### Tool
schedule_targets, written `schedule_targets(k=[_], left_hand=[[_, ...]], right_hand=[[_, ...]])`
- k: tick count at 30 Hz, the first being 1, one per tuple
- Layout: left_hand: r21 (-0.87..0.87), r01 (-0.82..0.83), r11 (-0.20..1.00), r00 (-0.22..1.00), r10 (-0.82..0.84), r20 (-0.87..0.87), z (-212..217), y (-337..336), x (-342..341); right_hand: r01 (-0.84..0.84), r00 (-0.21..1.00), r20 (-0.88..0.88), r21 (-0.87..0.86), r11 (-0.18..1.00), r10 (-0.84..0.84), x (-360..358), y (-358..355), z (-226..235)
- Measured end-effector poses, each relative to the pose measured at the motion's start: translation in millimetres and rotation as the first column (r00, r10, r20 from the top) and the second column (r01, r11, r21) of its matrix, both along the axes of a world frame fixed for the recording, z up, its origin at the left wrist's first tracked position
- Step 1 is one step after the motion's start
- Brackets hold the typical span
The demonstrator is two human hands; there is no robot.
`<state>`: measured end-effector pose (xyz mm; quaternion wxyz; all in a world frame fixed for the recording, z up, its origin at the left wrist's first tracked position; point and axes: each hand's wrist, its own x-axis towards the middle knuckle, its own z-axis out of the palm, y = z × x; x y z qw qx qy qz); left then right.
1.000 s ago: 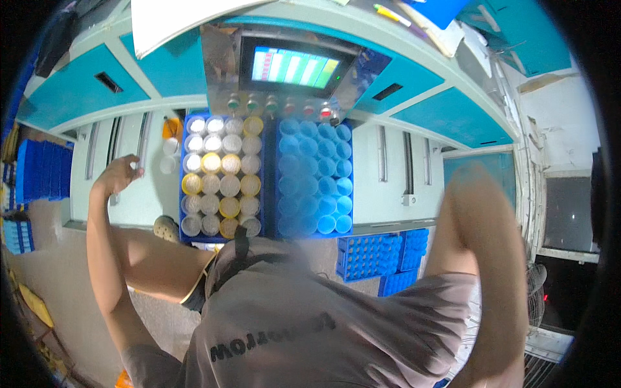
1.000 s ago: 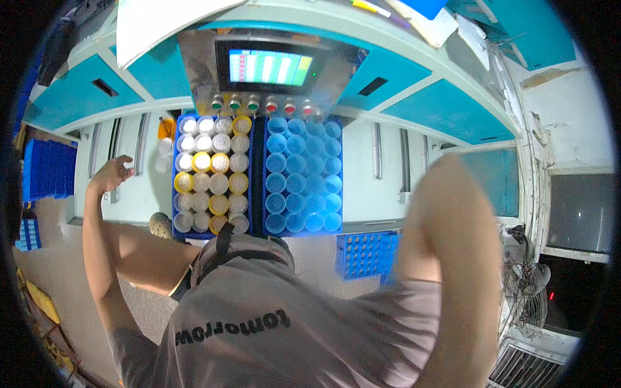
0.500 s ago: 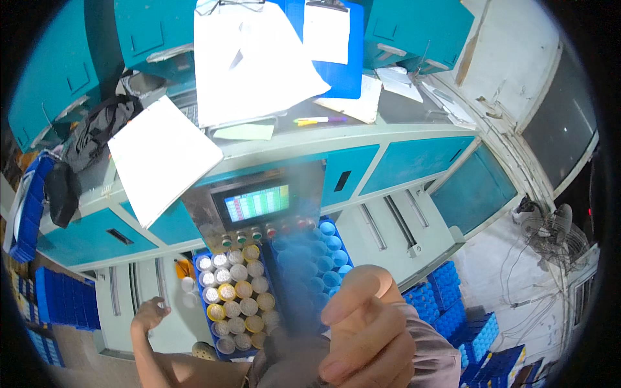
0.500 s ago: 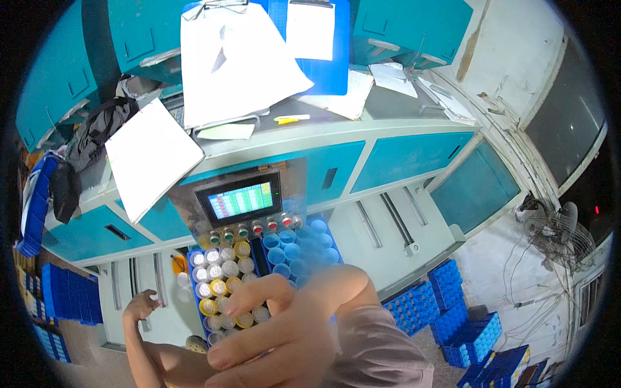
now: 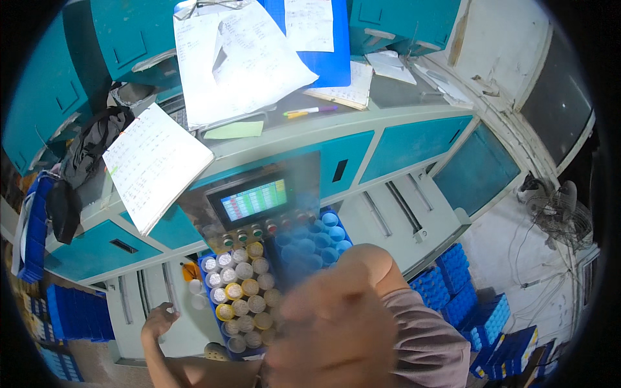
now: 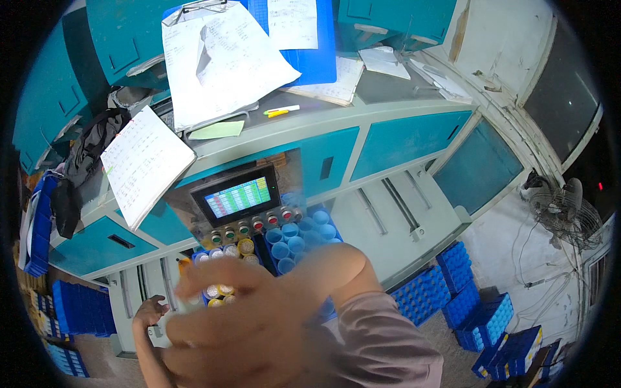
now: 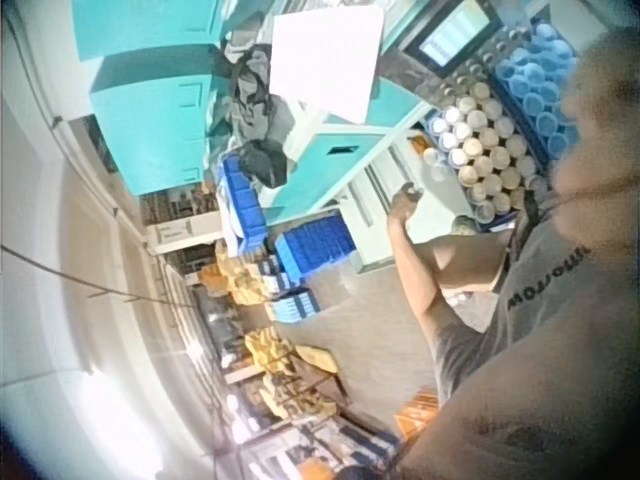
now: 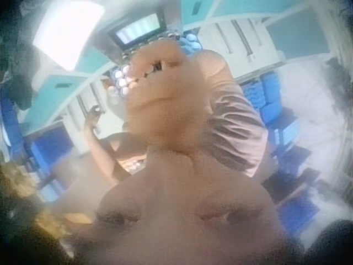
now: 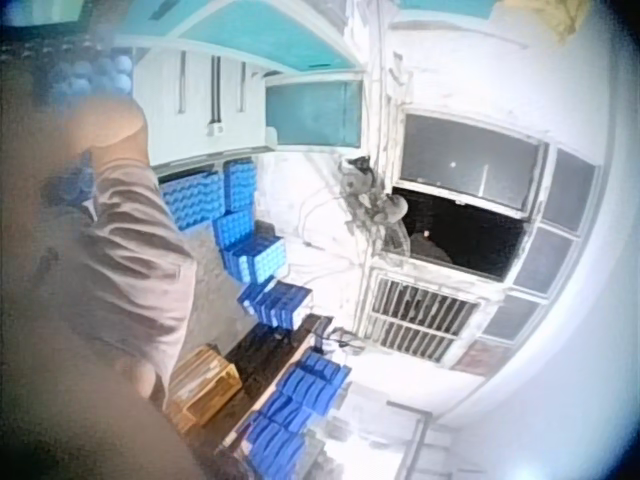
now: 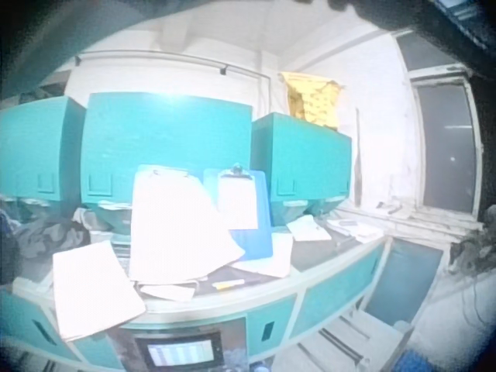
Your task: The person sits on the floor in front of a sorting machine and repeatedly uses a pen to tap the touchscreen interface. They also write on a notepad and place small white objects into the machine's input slots. The person alternates between interacting with the screen and writing notes.
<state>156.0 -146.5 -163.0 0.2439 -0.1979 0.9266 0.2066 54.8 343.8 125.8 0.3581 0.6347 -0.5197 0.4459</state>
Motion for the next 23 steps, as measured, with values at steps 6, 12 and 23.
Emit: schedule_targets(k=[6, 12, 23], left_hand=[[-0.052, 0.127, 0.991, 0.992, -0.128, -0.016, -7, -9, 1], [-0.034, 0.034, 0.999, 0.999, -0.034, -0.017, 18, 15, -1], [-0.015, 0.040, 0.999, 0.999, -0.040, -0.003, 13, 9, 0]], right_hand=[[0.407, 0.907, -0.174, 0.140, 0.902, -0.382, -104, -70, -63], [0.707, 0.693, -0.148, -0.055, 0.705, -0.706, -261, -41, -104], [0.907, 0.386, 0.129, 0.124, 0.402, -0.913, -347, 14, -125]])
